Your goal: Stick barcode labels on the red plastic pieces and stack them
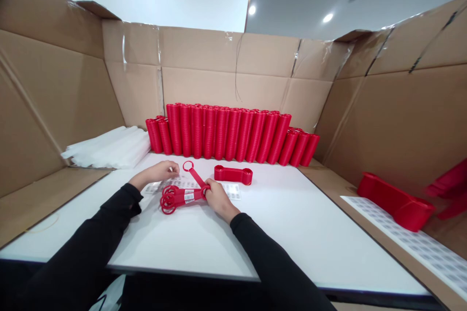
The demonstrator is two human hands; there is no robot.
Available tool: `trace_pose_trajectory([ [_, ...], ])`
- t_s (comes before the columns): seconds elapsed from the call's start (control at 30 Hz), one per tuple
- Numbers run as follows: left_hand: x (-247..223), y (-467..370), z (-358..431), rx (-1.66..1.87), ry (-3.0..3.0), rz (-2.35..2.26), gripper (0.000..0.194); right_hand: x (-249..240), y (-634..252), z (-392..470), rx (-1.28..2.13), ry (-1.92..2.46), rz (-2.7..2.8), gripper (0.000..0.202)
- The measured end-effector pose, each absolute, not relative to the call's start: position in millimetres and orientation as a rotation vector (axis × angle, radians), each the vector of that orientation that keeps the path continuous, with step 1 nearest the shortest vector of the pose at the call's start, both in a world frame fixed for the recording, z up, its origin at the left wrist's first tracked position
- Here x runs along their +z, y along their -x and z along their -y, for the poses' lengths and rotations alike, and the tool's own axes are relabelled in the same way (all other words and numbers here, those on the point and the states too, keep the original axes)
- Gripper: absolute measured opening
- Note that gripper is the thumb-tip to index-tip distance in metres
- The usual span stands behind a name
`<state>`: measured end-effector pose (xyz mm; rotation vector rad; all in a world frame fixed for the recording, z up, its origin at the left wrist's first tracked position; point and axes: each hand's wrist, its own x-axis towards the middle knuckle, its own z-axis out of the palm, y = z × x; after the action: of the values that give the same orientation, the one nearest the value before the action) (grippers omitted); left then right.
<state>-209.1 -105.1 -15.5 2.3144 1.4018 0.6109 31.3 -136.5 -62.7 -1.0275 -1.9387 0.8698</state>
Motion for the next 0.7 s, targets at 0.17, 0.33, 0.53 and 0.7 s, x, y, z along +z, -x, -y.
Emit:
trace_pose_trajectory([
  [0.17, -2.1, 181.2, 118.3, 0.778, -2.085, -1.170, 0.026, -63.6, -31.1, 134.5, 0.813, 1.020, 1.902, 0.016],
  [0.33, -7.5, 154.1, 123.7, 0.857, -1.979, -1.126, 0.028, -59.0, -29.1, 138.9, 0.763, 0.988, 1.914, 0.017],
  [0.53, -7.3, 149.0, 128.1, 0.885, -1.979, -1.150, 0.024, -55.4, -27.6, 143.5, 0.759, 0.993, 1.922, 0.019],
  [0.7, -10.6, 150.7, 124.4, 0.867, -1.991, -1.150, 0.025, -53.7, -27.8, 145.0, 0.760, 0.998, 1.918, 0.019],
])
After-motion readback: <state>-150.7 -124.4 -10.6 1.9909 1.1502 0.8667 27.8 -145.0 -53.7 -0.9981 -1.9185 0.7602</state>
